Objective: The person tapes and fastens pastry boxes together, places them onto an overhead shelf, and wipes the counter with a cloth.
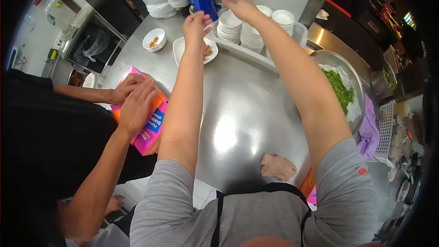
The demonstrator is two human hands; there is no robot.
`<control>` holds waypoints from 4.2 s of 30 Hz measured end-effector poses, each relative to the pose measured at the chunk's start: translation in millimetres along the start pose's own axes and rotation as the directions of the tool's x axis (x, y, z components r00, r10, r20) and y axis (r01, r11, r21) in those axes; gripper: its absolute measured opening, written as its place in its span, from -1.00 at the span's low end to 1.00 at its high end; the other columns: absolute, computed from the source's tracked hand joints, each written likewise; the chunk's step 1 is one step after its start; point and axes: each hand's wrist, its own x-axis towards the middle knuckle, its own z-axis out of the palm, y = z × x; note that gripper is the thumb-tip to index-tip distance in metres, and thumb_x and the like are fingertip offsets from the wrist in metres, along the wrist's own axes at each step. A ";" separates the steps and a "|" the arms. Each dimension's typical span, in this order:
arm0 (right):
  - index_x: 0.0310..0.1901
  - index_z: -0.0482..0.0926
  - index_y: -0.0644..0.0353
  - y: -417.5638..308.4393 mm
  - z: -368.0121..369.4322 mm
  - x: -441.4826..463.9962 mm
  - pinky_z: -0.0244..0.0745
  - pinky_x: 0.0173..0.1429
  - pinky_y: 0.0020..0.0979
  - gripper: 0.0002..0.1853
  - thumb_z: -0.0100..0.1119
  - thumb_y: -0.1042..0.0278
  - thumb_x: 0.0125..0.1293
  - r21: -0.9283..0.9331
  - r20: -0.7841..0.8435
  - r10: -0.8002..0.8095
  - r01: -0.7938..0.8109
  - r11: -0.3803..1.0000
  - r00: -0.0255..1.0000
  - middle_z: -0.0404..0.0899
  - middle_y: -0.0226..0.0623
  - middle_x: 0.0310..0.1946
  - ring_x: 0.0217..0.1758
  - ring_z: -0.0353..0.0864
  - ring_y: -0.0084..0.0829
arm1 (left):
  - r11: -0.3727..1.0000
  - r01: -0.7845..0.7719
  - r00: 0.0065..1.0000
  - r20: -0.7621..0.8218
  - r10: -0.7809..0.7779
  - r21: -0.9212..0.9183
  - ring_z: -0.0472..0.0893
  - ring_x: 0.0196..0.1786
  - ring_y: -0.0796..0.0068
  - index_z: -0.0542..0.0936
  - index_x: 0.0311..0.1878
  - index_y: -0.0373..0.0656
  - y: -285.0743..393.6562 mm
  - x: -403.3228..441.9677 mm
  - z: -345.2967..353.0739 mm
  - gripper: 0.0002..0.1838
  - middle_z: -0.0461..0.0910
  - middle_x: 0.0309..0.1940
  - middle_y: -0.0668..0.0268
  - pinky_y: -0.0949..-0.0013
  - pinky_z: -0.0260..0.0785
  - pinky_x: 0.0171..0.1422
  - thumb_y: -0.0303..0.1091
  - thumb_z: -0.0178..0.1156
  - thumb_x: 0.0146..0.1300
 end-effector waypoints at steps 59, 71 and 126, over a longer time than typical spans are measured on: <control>-0.45 0.49 0.25 -71.5 -1.8 -777.6 0.32 -0.20 -0.55 -0.80 0.07 0.32 0.26 0.768 -0.488 0.805 -0.273 0.580 0.337 0.48 -0.39 -0.44 -0.34 0.42 -0.61 | 0.985 -0.169 0.089 0.996 -0.026 0.041 0.49 -0.07 0.53 0.49 -0.09 -0.25 -129.9 -510.2 180.2 -0.70 0.52 -0.14 0.30 0.44 0.31 0.06 -0.52 0.22 0.07; -0.53 0.45 0.21 -70.8 -26.2 -792.4 0.32 -0.24 -0.59 -0.78 0.13 0.31 0.21 0.762 -0.485 0.815 -0.304 0.572 0.318 0.45 -0.44 -0.53 -0.40 0.41 -0.65 | 0.937 -0.346 0.266 0.954 0.139 -0.040 0.35 -0.43 0.67 0.55 -0.15 -0.09 -110.5 -514.0 162.2 -0.66 0.39 -0.35 0.39 0.60 0.18 -0.37 -0.44 0.35 -0.07; -0.55 0.47 0.25 70.4 -294.7 -683.9 0.27 -0.46 -0.51 -0.62 0.09 0.08 0.22 -0.103 -0.041 0.590 -0.591 0.800 0.806 0.42 -0.44 -0.66 -0.58 0.35 -0.62 | 0.977 -0.082 0.672 0.735 -0.091 0.197 0.53 -0.38 0.63 0.51 -0.33 -0.26 -90.6 -463.4 177.5 -0.88 0.58 -0.45 0.32 0.59 0.33 -0.25 -0.51 0.23 0.06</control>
